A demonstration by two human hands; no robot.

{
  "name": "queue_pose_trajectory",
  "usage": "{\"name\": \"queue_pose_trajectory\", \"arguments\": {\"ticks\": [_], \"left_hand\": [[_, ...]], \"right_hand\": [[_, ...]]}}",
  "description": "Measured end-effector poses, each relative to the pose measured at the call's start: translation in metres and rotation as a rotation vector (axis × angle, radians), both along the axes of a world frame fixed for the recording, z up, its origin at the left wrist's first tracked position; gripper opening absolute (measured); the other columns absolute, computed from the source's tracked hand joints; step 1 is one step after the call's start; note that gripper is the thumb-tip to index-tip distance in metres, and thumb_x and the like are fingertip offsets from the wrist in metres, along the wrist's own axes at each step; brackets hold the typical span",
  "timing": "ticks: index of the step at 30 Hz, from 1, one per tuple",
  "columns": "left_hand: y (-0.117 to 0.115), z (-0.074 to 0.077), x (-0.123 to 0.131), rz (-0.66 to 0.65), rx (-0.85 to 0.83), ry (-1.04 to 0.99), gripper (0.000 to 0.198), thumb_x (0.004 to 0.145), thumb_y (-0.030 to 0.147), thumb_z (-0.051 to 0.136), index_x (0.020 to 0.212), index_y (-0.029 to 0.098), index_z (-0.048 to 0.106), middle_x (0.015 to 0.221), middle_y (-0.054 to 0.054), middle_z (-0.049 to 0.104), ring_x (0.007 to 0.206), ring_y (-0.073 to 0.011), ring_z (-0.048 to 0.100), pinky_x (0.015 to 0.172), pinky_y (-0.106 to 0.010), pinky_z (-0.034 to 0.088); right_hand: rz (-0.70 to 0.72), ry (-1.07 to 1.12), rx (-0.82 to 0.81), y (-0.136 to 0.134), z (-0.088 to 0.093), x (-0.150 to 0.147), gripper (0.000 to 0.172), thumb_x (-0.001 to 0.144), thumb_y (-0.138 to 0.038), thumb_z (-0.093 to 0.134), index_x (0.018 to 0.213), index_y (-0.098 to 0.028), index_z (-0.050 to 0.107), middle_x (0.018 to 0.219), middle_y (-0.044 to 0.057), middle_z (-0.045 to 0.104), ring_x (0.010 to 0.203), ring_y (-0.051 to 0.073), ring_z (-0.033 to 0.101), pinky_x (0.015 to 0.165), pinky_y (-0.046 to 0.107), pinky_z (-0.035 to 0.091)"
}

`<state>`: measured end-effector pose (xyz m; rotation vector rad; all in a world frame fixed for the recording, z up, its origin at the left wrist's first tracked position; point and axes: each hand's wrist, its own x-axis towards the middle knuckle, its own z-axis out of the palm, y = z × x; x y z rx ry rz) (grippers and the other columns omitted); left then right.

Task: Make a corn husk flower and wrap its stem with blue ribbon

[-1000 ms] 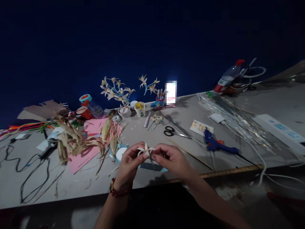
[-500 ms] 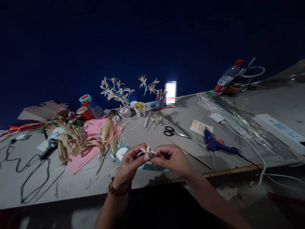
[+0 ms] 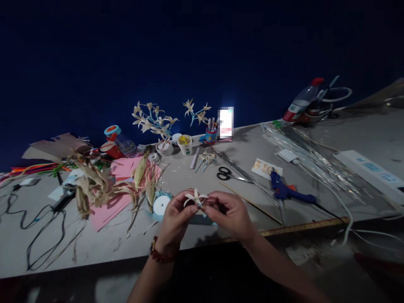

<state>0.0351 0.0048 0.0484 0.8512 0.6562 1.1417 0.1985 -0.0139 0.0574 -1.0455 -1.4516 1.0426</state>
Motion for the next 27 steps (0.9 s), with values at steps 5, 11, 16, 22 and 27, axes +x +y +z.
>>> {"name": "queue_pose_trajectory", "arguments": {"ticks": [5, 11, 16, 22, 27], "left_hand": [[-0.008, -0.003, 0.013, 0.181, 0.061, 0.063, 0.016, 0.073, 0.024, 0.085, 0.084, 0.020, 0.074, 0.080, 0.000, 0.066, 0.076, -0.0123, 0.060, 0.074, -0.022, 0.049], [-0.012, -0.008, 0.015, 0.310, 0.165, 0.207, 0.010, 0.080, 0.026, 0.079, 0.083, 0.018, 0.073, 0.084, -0.002, 0.065, 0.083, -0.0152, 0.060, 0.081, -0.025, 0.048], [-0.012, -0.009, 0.011, 0.273, 0.133, 0.175, 0.010, 0.082, 0.026, 0.077, 0.081, 0.019, 0.071, 0.081, -0.002, 0.063, 0.078, -0.0147, 0.060, 0.075, -0.024, 0.048], [-0.011, -0.005, 0.004, 0.266, 0.197, 0.218, 0.011, 0.081, 0.024, 0.078, 0.075, 0.019, 0.069, 0.083, -0.002, 0.062, 0.078, -0.0149, 0.059, 0.077, -0.025, 0.047], [-0.009, -0.006, 0.000, 0.235, 0.260, 0.212, 0.012, 0.080, 0.024, 0.078, 0.073, 0.019, 0.070, 0.086, -0.004, 0.063, 0.083, -0.0175, 0.061, 0.079, -0.028, 0.047]], "right_hand": [[-0.207, -0.317, 0.424, -0.001, 0.002, -0.004, 0.018, 0.088, -0.016, 0.057, 0.070, -0.020, 0.055, 0.061, -0.002, 0.053, 0.060, 0.014, 0.048, 0.058, 0.026, 0.039], [-0.294, -0.560, 0.650, -0.001, 0.002, -0.007, 0.019, 0.089, -0.011, 0.056, 0.074, -0.022, 0.058, 0.061, 0.001, 0.058, 0.064, 0.018, 0.052, 0.069, 0.032, 0.047], [-0.171, -0.387, 0.439, -0.003, 0.007, -0.003, 0.016, 0.092, -0.019, 0.058, 0.077, -0.021, 0.064, 0.061, 0.000, 0.059, 0.059, 0.015, 0.050, 0.066, 0.030, 0.044], [0.026, 0.006, -0.134, -0.001, 0.006, 0.000, 0.024, 0.086, -0.038, 0.068, 0.076, -0.016, 0.069, 0.061, -0.002, 0.057, 0.053, 0.010, 0.043, 0.050, 0.023, 0.032], [0.138, 0.228, -0.346, 0.003, 0.009, 0.000, 0.040, 0.074, -0.052, 0.078, 0.066, -0.016, 0.061, 0.053, -0.007, 0.042, 0.051, 0.008, 0.032, 0.049, 0.022, 0.025]]}}
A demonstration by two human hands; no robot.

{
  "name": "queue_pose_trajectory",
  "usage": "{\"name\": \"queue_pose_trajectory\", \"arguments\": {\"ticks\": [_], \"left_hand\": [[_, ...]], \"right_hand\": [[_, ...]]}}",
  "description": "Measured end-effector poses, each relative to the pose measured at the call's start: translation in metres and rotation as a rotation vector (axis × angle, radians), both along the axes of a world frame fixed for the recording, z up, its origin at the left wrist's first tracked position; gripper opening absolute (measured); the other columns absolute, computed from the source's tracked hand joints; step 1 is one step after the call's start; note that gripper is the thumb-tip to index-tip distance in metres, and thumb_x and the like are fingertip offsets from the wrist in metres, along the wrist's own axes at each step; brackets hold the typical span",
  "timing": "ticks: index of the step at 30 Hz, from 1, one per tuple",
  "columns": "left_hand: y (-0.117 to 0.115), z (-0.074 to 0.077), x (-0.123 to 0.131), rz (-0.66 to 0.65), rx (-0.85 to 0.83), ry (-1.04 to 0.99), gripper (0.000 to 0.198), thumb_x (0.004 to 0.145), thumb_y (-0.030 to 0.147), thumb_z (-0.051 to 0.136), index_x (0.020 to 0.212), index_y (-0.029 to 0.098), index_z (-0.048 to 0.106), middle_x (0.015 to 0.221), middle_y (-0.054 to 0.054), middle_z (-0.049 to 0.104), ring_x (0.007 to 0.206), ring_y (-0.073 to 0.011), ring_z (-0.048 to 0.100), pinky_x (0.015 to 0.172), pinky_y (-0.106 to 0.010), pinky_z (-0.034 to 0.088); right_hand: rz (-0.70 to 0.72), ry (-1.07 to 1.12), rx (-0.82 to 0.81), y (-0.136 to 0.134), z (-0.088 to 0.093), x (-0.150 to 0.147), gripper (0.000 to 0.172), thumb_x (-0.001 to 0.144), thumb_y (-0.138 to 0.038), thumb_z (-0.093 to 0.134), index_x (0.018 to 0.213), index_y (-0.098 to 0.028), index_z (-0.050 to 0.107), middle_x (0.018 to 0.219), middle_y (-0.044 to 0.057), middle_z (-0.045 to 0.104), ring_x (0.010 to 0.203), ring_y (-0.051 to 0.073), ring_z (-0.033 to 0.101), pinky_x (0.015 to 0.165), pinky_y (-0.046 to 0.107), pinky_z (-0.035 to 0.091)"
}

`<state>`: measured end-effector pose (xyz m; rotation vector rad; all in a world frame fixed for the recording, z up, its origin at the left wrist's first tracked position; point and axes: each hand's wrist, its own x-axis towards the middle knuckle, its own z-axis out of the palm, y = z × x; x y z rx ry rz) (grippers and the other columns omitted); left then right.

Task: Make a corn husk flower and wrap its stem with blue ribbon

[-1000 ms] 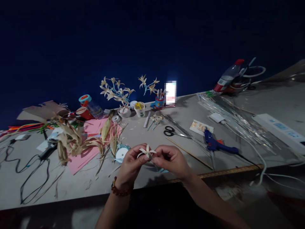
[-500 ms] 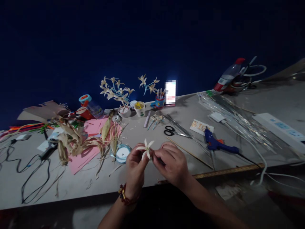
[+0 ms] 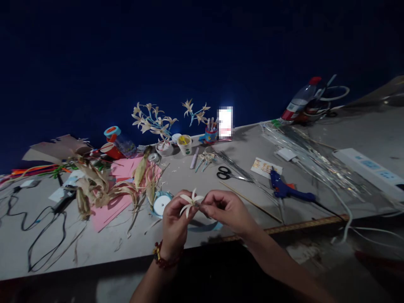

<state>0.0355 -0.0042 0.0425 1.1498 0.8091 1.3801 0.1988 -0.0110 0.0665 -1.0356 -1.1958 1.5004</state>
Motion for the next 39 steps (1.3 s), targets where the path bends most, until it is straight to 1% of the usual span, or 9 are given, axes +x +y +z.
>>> {"name": "queue_pose_trajectory", "arguments": {"ticks": [7, 13, 17, 19, 22, 25, 29, 34, 39], "left_hand": [[0.004, -0.001, 0.000, -0.123, -0.063, -0.099, 0.022, 0.074, 0.038, 0.082, 0.069, 0.019, 0.071, 0.078, -0.004, 0.061, 0.080, -0.0198, 0.061, 0.074, -0.030, 0.050], [0.001, 0.004, 0.010, -0.068, -0.216, -0.196, 0.026, 0.065, 0.033, 0.089, 0.080, 0.019, 0.072, 0.084, -0.001, 0.064, 0.078, -0.0140, 0.061, 0.072, -0.023, 0.050], [0.000, 0.005, 0.012, -0.041, -0.278, -0.219, 0.030, 0.063, 0.033, 0.090, 0.078, 0.018, 0.069, 0.081, -0.002, 0.067, 0.074, -0.0130, 0.062, 0.073, -0.024, 0.051], [0.001, 0.005, 0.010, -0.024, -0.275, -0.213, 0.030, 0.062, 0.033, 0.090, 0.076, 0.017, 0.069, 0.081, -0.002, 0.067, 0.075, -0.0137, 0.062, 0.075, -0.026, 0.052], [0.002, 0.002, 0.007, -0.026, -0.219, -0.169, 0.027, 0.066, 0.036, 0.088, 0.074, 0.018, 0.069, 0.082, -0.002, 0.064, 0.078, -0.0152, 0.061, 0.074, -0.026, 0.051], [0.004, 0.000, 0.002, -0.058, -0.173, -0.115, 0.025, 0.071, 0.037, 0.084, 0.073, 0.018, 0.068, 0.082, -0.003, 0.062, 0.078, -0.0160, 0.059, 0.070, -0.026, 0.050], [0.005, 0.001, -0.001, -0.105, -0.157, -0.093, 0.025, 0.072, 0.036, 0.084, 0.072, 0.018, 0.067, 0.084, -0.004, 0.064, 0.080, -0.0168, 0.059, 0.074, -0.027, 0.049], [0.005, 0.004, 0.001, -0.105, -0.171, -0.163, 0.023, 0.071, 0.033, 0.085, 0.073, 0.018, 0.068, 0.081, -0.002, 0.063, 0.081, -0.0155, 0.060, 0.071, -0.024, 0.048], [0.003, 0.003, 0.003, -0.044, -0.181, -0.154, 0.022, 0.070, 0.028, 0.085, 0.078, 0.020, 0.067, 0.083, -0.001, 0.063, 0.079, -0.0151, 0.060, 0.072, -0.025, 0.050]], "right_hand": [[0.063, 0.145, -0.049, -0.003, -0.003, -0.002, 0.035, 0.074, -0.045, 0.079, 0.070, -0.018, 0.057, 0.053, -0.010, 0.036, 0.048, 0.006, 0.027, 0.046, 0.021, 0.022], [-0.228, -0.336, 0.405, -0.010, -0.001, -0.007, 0.009, 0.084, -0.025, 0.065, 0.077, -0.019, 0.064, 0.064, -0.002, 0.057, 0.056, 0.011, 0.047, 0.056, 0.024, 0.036], [-0.300, -0.467, 0.570, -0.012, 0.005, -0.009, 0.012, 0.085, -0.021, 0.061, 0.073, -0.020, 0.062, 0.064, 0.000, 0.060, 0.062, 0.014, 0.054, 0.061, 0.026, 0.040], [-0.268, -0.469, 0.529, -0.011, 0.005, -0.008, 0.014, 0.085, -0.022, 0.063, 0.072, -0.020, 0.064, 0.063, -0.001, 0.059, 0.060, 0.014, 0.052, 0.059, 0.026, 0.039], [-0.130, -0.339, 0.315, -0.007, 0.003, -0.003, 0.014, 0.085, -0.029, 0.066, 0.078, -0.018, 0.069, 0.065, -0.001, 0.060, 0.056, 0.011, 0.047, 0.053, 0.024, 0.034], [-0.015, -0.183, 0.113, -0.002, 0.001, 0.003, 0.023, 0.082, -0.037, 0.072, 0.071, -0.017, 0.066, 0.055, -0.005, 0.047, 0.051, 0.009, 0.037, 0.048, 0.022, 0.028], [0.047, -0.029, -0.009, 0.002, -0.002, 0.004, 0.031, 0.076, -0.044, 0.078, 0.071, -0.016, 0.064, 0.052, -0.008, 0.040, 0.049, 0.007, 0.033, 0.047, 0.021, 0.027], [0.033, -0.030, 0.045, 0.001, -0.008, -0.001, 0.029, 0.078, -0.043, 0.076, 0.073, -0.016, 0.064, 0.055, -0.007, 0.042, 0.051, 0.008, 0.032, 0.048, 0.021, 0.026], [-0.115, -0.235, 0.270, -0.003, -0.001, -0.006, 0.018, 0.084, -0.031, 0.067, 0.072, -0.017, 0.065, 0.060, -0.005, 0.049, 0.053, 0.009, 0.037, 0.051, 0.023, 0.028]]}}
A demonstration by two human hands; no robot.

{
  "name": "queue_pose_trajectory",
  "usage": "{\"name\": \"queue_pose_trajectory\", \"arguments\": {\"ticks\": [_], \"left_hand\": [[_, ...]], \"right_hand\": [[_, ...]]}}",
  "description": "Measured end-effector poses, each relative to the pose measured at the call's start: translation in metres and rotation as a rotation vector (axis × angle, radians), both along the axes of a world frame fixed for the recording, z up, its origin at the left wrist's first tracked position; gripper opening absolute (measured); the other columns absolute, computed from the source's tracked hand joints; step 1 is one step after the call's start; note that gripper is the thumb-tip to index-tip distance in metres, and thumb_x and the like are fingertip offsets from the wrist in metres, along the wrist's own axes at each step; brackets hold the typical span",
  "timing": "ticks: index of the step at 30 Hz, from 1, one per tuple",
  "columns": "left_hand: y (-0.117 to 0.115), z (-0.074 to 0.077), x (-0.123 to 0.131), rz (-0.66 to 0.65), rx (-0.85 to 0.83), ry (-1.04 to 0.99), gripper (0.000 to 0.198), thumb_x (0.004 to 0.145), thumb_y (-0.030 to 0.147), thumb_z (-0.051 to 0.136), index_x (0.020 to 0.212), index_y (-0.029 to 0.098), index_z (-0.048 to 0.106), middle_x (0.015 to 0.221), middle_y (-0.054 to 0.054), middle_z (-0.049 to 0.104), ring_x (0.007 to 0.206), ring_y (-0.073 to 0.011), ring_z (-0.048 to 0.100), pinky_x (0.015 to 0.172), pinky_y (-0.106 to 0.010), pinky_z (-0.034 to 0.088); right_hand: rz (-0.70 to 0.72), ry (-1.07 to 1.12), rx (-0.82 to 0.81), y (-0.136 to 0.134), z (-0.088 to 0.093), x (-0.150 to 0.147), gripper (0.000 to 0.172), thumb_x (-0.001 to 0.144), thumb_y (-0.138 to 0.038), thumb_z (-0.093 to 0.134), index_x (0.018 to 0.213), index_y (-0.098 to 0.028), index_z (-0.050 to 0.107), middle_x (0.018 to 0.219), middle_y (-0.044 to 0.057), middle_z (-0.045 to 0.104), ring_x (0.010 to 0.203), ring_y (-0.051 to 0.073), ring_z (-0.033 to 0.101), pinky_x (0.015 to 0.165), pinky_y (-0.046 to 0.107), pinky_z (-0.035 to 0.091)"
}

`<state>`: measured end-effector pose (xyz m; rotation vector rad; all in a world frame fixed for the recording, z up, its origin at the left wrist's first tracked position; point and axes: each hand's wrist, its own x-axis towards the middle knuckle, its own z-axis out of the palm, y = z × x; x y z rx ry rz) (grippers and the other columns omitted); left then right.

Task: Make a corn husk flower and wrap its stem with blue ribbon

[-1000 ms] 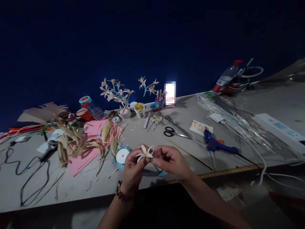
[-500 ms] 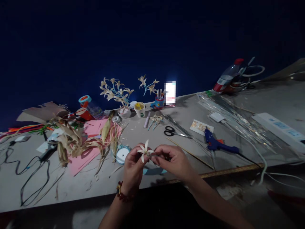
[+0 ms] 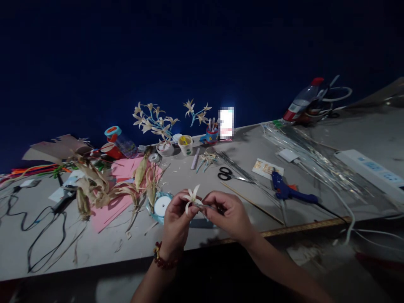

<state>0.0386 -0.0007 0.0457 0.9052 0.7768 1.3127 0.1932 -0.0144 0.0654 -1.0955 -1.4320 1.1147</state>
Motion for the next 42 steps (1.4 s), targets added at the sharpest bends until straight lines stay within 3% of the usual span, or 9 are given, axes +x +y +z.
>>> {"name": "queue_pose_trajectory", "arguments": {"ticks": [3, 9, 12, 15, 22, 24, 29, 32, 42], "left_hand": [[0.000, 0.000, -0.002, -0.022, 0.001, 0.016, 0.020, 0.072, 0.028, 0.084, 0.076, 0.019, 0.067, 0.083, -0.001, 0.064, 0.077, -0.0140, 0.059, 0.073, -0.024, 0.049], [0.001, -0.003, -0.007, -0.033, -0.020, 0.017, 0.024, 0.070, 0.032, 0.087, 0.074, 0.018, 0.068, 0.082, -0.002, 0.062, 0.072, -0.0121, 0.056, 0.064, -0.021, 0.047], [0.002, -0.006, -0.007, -0.051, -0.021, 0.001, 0.024, 0.069, 0.032, 0.087, 0.075, 0.017, 0.070, 0.078, -0.001, 0.060, 0.067, -0.0105, 0.054, 0.062, -0.020, 0.046], [0.002, -0.006, -0.005, -0.040, -0.016, -0.053, 0.024, 0.067, 0.033, 0.088, 0.076, 0.017, 0.072, 0.079, -0.002, 0.062, 0.070, -0.0117, 0.057, 0.063, -0.020, 0.047], [0.000, 0.001, 0.000, 0.012, 0.000, -0.072, 0.021, 0.068, 0.028, 0.087, 0.077, 0.018, 0.072, 0.080, -0.001, 0.063, 0.077, -0.0136, 0.061, 0.072, -0.022, 0.051], [0.000, 0.001, -0.002, 0.016, 0.024, -0.035, 0.019, 0.070, 0.029, 0.086, 0.075, 0.018, 0.072, 0.078, -0.001, 0.062, 0.075, -0.0134, 0.060, 0.070, -0.021, 0.050], [0.000, -0.004, -0.007, -0.038, 0.029, -0.027, 0.015, 0.076, 0.029, 0.082, 0.077, 0.017, 0.072, 0.079, -0.002, 0.061, 0.072, -0.0117, 0.056, 0.067, -0.020, 0.048], [-0.001, -0.005, -0.006, -0.030, -0.008, -0.060, 0.017, 0.072, 0.029, 0.085, 0.079, 0.018, 0.074, 0.082, -0.002, 0.063, 0.071, -0.0114, 0.057, 0.064, -0.020, 0.048], [-0.004, -0.002, -0.003, 0.047, -0.030, -0.081, 0.022, 0.066, 0.028, 0.089, 0.078, 0.019, 0.073, 0.082, -0.002, 0.067, 0.079, -0.0142, 0.063, 0.074, -0.023, 0.052]], "right_hand": [[-0.022, -0.043, 0.021, 0.000, 0.002, -0.001, 0.017, 0.083, -0.030, 0.067, 0.071, -0.018, 0.064, 0.059, -0.005, 0.049, 0.054, 0.009, 0.037, 0.052, 0.023, 0.029], [0.224, 0.281, -0.309, 0.010, -0.005, 0.001, 0.035, 0.072, -0.043, 0.082, 0.069, -0.018, 0.058, 0.050, -0.010, 0.040, 0.047, 0.006, 0.031, 0.047, 0.021, 0.024], [0.249, 0.392, -0.361, 0.012, -0.008, -0.001, 0.042, 0.070, -0.048, 0.084, 0.068, -0.019, 0.054, 0.048, -0.011, 0.040, 0.043, 0.004, 0.027, 0.045, 0.020, 0.022], [0.211, 0.396, -0.312, 0.009, -0.011, -0.004, 0.039, 0.074, -0.047, 0.082, 0.071, -0.018, 0.057, 0.049, -0.011, 0.040, 0.043, 0.005, 0.029, 0.045, 0.020, 0.023], [0.064, 0.126, -0.062, 0.002, -0.014, -0.005, 0.023, 0.087, -0.036, 0.069, 0.077, -0.016, 0.065, 0.062, -0.005, 0.048, 0.055, 0.008, 0.035, 0.051, 0.022, 0.028], [0.064, 0.123, -0.075, 0.003, -0.013, -0.005, 0.024, 0.086, -0.037, 0.070, 0.075, -0.016, 0.064, 0.062, -0.005, 0.048, 0.054, 0.008, 0.036, 0.050, 0.022, 0.028], [0.184, 0.287, -0.297, 0.009, -0.006, -0.003, 0.035, 0.074, -0.046, 0.081, 0.074, -0.017, 0.060, 0.049, -0.010, 0.042, 0.044, 0.006, 0.034, 0.044, 0.021, 0.026], [0.221, 0.364, -0.343, 0.011, -0.003, -0.003, 0.040, 0.069, -0.046, 0.085, 0.069, -0.018, 0.056, 0.048, -0.011, 0.042, 0.043, 0.005, 0.031, 0.044, 0.020, 0.025], [0.080, 0.220, -0.157, 0.003, -0.007, -0.011, 0.027, 0.080, -0.040, 0.076, 0.074, -0.017, 0.062, 0.058, -0.007, 0.049, 0.045, 0.006, 0.037, 0.043, 0.020, 0.027]]}}
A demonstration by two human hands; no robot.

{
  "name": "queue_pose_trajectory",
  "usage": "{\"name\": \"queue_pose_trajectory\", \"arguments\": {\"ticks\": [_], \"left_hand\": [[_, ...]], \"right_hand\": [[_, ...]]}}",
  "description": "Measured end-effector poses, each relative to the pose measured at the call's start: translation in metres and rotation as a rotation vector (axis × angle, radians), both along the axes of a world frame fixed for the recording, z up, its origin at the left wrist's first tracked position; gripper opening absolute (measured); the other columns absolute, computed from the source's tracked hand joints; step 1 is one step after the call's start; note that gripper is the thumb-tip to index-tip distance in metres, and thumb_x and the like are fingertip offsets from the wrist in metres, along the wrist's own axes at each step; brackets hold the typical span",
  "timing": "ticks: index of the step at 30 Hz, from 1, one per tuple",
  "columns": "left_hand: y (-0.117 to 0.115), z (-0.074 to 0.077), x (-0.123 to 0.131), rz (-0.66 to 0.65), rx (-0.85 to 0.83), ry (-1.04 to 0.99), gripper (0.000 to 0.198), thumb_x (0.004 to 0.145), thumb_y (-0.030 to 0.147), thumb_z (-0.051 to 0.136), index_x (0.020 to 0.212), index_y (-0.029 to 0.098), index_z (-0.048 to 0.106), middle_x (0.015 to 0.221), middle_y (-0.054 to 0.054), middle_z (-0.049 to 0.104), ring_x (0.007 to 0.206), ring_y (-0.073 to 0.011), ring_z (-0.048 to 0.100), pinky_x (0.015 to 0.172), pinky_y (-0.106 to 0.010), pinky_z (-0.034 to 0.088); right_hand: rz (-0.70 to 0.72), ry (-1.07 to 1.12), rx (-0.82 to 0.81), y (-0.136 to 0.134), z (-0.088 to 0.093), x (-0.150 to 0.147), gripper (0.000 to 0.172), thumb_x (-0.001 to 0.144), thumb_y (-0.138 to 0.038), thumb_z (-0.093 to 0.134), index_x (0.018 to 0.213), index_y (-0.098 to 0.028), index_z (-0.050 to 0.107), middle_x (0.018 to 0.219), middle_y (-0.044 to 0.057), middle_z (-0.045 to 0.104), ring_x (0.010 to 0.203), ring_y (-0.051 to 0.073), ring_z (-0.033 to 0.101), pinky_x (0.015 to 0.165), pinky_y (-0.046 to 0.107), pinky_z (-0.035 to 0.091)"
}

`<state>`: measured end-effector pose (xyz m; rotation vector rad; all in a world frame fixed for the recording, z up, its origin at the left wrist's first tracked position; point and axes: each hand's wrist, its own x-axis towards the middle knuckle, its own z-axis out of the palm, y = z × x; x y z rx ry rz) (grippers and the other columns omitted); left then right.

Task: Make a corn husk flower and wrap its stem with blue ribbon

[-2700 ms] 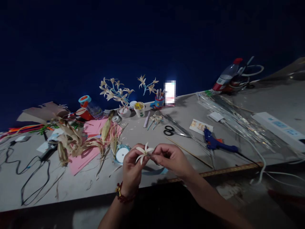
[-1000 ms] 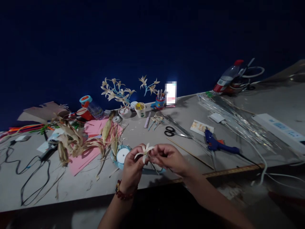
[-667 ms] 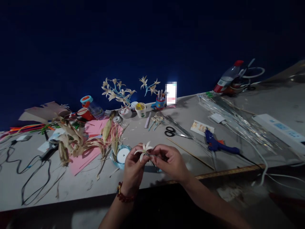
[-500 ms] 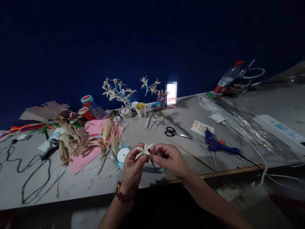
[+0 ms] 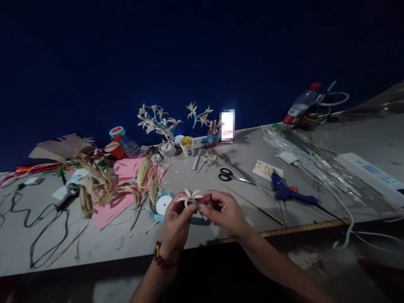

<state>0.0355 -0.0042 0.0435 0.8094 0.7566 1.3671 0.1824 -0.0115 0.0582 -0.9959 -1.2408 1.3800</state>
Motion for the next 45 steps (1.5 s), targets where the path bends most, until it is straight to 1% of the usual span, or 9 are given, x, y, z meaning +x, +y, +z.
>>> {"name": "queue_pose_trajectory", "arguments": {"ticks": [6, 10, 15, 19, 22, 27, 36, 41, 45], "left_hand": [[0.000, 0.002, -0.006, -0.025, 0.025, 0.047, 0.020, 0.071, 0.030, 0.086, 0.084, 0.019, 0.076, 0.081, -0.002, 0.067, 0.072, -0.0111, 0.059, 0.067, -0.019, 0.048], [0.000, 0.003, -0.006, -0.059, 0.048, 0.051, 0.017, 0.073, 0.032, 0.084, 0.078, 0.019, 0.075, 0.079, -0.003, 0.067, 0.070, -0.0112, 0.057, 0.064, -0.019, 0.048], [-0.001, 0.002, -0.002, 0.025, -0.032, 0.000, 0.024, 0.064, 0.030, 0.090, 0.079, 0.019, 0.075, 0.083, -0.002, 0.068, 0.077, -0.0127, 0.061, 0.072, -0.021, 0.051], [-0.002, 0.001, -0.004, 0.061, -0.030, 0.013, 0.022, 0.064, 0.027, 0.090, 0.075, 0.018, 0.073, 0.079, -0.001, 0.066, 0.077, -0.0116, 0.060, 0.074, -0.020, 0.050], [-0.003, 0.002, -0.007, 0.039, -0.004, 0.044, 0.019, 0.069, 0.027, 0.087, 0.076, 0.018, 0.072, 0.082, -0.002, 0.067, 0.081, -0.0136, 0.062, 0.077, -0.021, 0.050], [-0.004, -0.001, -0.010, -0.018, 0.028, 0.083, 0.018, 0.075, 0.031, 0.083, 0.080, 0.018, 0.071, 0.083, -0.002, 0.065, 0.075, -0.0127, 0.057, 0.069, -0.021, 0.048], [-0.005, -0.009, -0.014, -0.013, 0.110, 0.138, 0.017, 0.077, 0.031, 0.081, 0.082, 0.019, 0.071, 0.091, -0.005, 0.066, 0.086, -0.0174, 0.061, 0.076, -0.025, 0.051], [-0.004, -0.003, -0.014, -0.018, 0.026, 0.147, 0.021, 0.076, 0.033, 0.082, 0.078, 0.016, 0.070, 0.079, -0.003, 0.064, 0.070, -0.0125, 0.056, 0.064, -0.021, 0.047], [-0.002, -0.003, -0.016, 0.011, 0.017, 0.156, 0.023, 0.073, 0.034, 0.084, 0.079, 0.017, 0.071, 0.072, -0.002, 0.061, 0.065, -0.0120, 0.053, 0.062, -0.022, 0.047]], "right_hand": [[0.107, 0.068, -0.124, 0.006, 0.000, 0.003, 0.035, 0.073, -0.043, 0.083, 0.070, -0.017, 0.060, 0.046, -0.009, 0.046, 0.042, 0.005, 0.035, 0.044, 0.020, 0.025], [0.155, 0.160, -0.170, 0.008, -0.002, 0.004, 0.038, 0.068, -0.044, 0.085, 0.076, -0.018, 0.059, 0.046, -0.010, 0.047, 0.040, 0.005, 0.033, 0.043, 0.020, 0.024], [0.036, -0.025, 0.007, 0.002, 0.001, 0.001, 0.026, 0.081, -0.039, 0.072, 0.074, -0.017, 0.062, 0.050, -0.008, 0.047, 0.045, 0.007, 0.036, 0.045, 0.021, 0.026], [-0.035, -0.179, 0.127, -0.001, 0.006, 0.000, 0.018, 0.083, -0.032, 0.070, 0.075, -0.016, 0.065, 0.058, -0.005, 0.051, 0.050, 0.007, 0.037, 0.048, 0.021, 0.028], [0.032, -0.083, 0.006, 0.001, 0.003, 0.000, 0.023, 0.080, -0.037, 0.074, 0.076, -0.016, 0.065, 0.053, -0.007, 0.050, 0.046, 0.007, 0.038, 0.046, 0.021, 0.027], [0.136, 0.198, -0.195, 0.006, -0.004, -0.003, 0.040, 0.066, -0.047, 0.085, 0.069, -0.018, 0.058, 0.047, -0.009, 0.047, 0.040, 0.005, 0.032, 0.042, 0.020, 0.024], [0.022, 0.022, -0.057, -0.001, -0.004, -0.003, 0.033, 0.077, -0.046, 0.078, 0.076, -0.016, 0.064, 0.056, -0.005, 0.052, 0.044, 0.006, 0.037, 0.043, 0.020, 0.027], [0.129, 0.094, -0.127, 0.004, -0.004, -0.003, 0.037, 0.076, -0.050, 0.078, 0.074, -0.016, 0.063, 0.050, -0.007, 0.047, 0.042, 0.006, 0.036, 0.042, 0.020, 0.028], [0.094, 0.126, -0.173, 0.006, -0.005, -0.002, 0.038, 0.070, -0.049, 0.083, 0.075, -0.016, 0.065, 0.056, -0.007, 0.048, 0.048, 0.006, 0.037, 0.046, 0.020, 0.029]]}}
